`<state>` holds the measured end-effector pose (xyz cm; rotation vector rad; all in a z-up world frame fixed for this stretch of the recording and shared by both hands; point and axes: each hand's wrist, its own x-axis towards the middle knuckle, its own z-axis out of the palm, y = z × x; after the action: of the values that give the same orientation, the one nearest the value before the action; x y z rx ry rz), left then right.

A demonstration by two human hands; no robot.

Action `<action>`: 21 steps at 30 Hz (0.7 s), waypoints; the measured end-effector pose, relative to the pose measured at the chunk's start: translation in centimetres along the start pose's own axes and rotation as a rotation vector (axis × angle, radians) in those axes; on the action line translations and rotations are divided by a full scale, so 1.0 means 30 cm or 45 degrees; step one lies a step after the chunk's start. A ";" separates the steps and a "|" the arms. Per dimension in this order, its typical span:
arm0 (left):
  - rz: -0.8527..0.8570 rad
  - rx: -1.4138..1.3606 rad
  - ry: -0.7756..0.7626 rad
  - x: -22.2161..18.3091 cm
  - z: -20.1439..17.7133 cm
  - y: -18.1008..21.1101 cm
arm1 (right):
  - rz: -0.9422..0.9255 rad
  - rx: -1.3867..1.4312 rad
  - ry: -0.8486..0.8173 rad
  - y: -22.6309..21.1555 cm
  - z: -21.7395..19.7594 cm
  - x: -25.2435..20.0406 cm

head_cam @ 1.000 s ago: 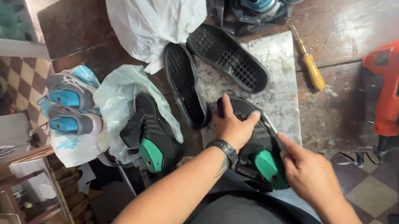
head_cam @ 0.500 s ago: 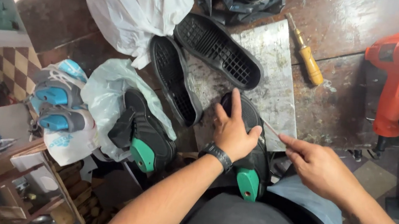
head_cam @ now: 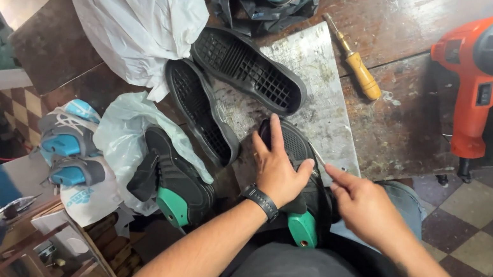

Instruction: Repairing a shoe by prying the sole with a tool and using a utility knife to trim components at a workbench.

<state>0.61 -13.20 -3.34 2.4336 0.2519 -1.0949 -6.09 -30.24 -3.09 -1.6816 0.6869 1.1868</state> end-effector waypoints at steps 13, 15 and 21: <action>0.133 -0.060 0.044 -0.025 0.009 -0.039 | -0.422 -0.058 0.022 0.141 -0.089 -0.032; 0.159 -0.034 0.053 -0.029 0.016 -0.047 | -0.457 -0.123 0.027 0.158 -0.103 0.005; 0.258 0.005 0.093 -0.006 0.045 -0.092 | -0.364 0.179 0.079 0.163 0.023 0.060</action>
<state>-1.36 -11.43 -4.91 2.4429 0.0250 -0.9200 -9.77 -31.47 -6.62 -1.6404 0.5330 0.8690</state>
